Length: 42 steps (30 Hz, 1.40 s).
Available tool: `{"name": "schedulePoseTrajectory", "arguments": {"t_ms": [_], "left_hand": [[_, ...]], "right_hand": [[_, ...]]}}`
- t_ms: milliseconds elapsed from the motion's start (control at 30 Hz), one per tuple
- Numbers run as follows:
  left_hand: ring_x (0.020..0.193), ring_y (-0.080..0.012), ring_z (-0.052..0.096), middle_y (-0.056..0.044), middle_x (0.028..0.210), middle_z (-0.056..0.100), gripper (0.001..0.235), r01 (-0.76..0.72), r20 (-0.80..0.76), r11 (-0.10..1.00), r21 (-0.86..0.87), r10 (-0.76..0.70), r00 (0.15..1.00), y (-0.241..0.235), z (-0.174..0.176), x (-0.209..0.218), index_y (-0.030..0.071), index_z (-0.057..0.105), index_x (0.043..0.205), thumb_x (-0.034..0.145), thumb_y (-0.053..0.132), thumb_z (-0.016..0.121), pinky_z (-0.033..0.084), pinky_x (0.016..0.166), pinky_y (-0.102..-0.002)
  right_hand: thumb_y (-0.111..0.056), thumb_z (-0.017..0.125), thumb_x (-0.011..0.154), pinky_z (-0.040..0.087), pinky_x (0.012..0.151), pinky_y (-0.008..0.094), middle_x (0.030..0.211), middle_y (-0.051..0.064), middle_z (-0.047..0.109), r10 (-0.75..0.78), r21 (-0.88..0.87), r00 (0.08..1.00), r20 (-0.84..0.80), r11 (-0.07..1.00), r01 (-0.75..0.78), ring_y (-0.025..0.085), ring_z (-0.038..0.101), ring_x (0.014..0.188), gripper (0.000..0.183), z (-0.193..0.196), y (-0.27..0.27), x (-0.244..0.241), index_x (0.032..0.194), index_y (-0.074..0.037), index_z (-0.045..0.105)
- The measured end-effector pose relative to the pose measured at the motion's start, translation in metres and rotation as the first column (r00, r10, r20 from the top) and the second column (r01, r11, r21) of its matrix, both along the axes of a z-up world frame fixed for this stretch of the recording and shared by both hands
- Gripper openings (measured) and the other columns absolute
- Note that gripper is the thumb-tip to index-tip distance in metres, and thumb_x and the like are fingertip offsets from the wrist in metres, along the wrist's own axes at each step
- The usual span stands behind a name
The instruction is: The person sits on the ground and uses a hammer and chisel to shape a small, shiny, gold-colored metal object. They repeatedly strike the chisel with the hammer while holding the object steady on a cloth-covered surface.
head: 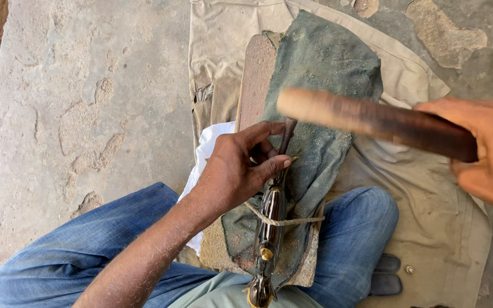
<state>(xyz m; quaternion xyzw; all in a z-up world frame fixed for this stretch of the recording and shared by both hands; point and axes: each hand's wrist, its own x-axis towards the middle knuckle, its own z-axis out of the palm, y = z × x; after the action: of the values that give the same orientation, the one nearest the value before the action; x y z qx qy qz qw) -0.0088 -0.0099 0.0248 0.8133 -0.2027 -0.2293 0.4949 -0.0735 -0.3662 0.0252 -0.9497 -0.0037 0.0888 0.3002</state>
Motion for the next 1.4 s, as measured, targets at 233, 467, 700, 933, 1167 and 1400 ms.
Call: {"name": "schedulePoseTrajectory", "arguments": {"t_ms": [233,467,700,933,1167,1400], "left_hand": [[0.065,-0.0070,0.061,-0.003,0.074,0.070,0.042,-0.004,-0.015,1.000,0.018,0.004,1.000,-0.004,-0.001,0.004,0.005,0.066,0.125,0.087,0.016,0.080,0.053,0.058,-0.027],[0.068,-0.0070,0.060,-0.003,0.081,0.069,0.043,0.001,0.143,0.993,-0.120,0.016,0.990,0.004,0.015,-0.008,0.008,0.063,0.131,0.091,0.015,0.079,0.052,0.060,-0.026],[0.067,-0.0112,0.068,-0.004,0.080,0.071,0.028,0.012,0.270,0.984,-0.176,0.036,0.962,0.021,0.025,-0.031,0.004,0.059,0.114,0.097,0.017,0.077,0.054,0.059,-0.028],[0.064,-0.0134,0.069,-0.005,0.077,0.071,0.035,-0.030,0.294,0.973,-0.231,0.099,0.951,0.016,0.015,-0.030,0.007,0.055,0.123,0.096,0.017,0.075,0.055,0.058,-0.030],[0.076,-0.0242,0.071,-0.011,0.089,0.070,0.042,-0.058,0.431,0.963,-0.265,0.172,0.886,0.013,0.013,-0.051,0.010,0.053,0.135,0.098,0.016,0.073,0.057,0.067,-0.036],[0.088,-0.0332,0.073,-0.015,0.106,0.070,0.037,0.011,0.524,0.958,-0.287,0.148,0.839,0.013,0.016,-0.050,0.011,0.056,0.134,0.101,0.014,0.071,0.057,0.074,-0.041]], "right_hand": [[0.001,0.070,0.090,0.057,0.083,0.042,0.114,0.019,0.071,-0.340,0.015,0.939,-0.047,0.940,0.341,0.031,0.070,0.097,0.044,-0.006,0.010,0.004,0.134,-0.001,0.064],[0.002,0.075,0.078,0.055,0.095,0.047,0.121,0.021,0.064,-0.110,0.050,0.964,0.243,0.994,0.101,0.037,0.067,0.111,0.067,-0.032,-0.058,-0.031,0.141,0.004,0.053],[-0.012,0.072,0.099,0.060,0.071,0.042,0.098,0.016,0.066,-0.437,0.152,0.899,-0.013,0.888,0.434,0.029,0.073,0.087,0.028,0.010,-0.021,-0.073,0.118,0.000,0.055],[0.006,0.075,0.074,0.060,0.084,0.039,0.107,0.021,0.069,-0.043,-0.309,0.951,0.307,0.940,0.143,0.029,0.072,0.094,0.077,0.072,0.052,-0.081,0.147,0.000,0.053],[-0.013,0.072,0.107,0.065,0.078,0.041,0.100,0.023,0.068,-0.478,-0.529,0.877,-0.045,0.756,0.385,0.033,0.077,0.084,0.028,0.086,0.069,-0.078,0.129,0.001,0.061],[-0.003,0.073,0.080,0.061,0.085,0.038,0.124,0.022,0.068,-0.034,-0.328,0.969,0.246,0.937,0.117,0.027,0.072,0.099,0.074,0.084,0.055,-0.087,0.151,-0.004,0.049]]}}
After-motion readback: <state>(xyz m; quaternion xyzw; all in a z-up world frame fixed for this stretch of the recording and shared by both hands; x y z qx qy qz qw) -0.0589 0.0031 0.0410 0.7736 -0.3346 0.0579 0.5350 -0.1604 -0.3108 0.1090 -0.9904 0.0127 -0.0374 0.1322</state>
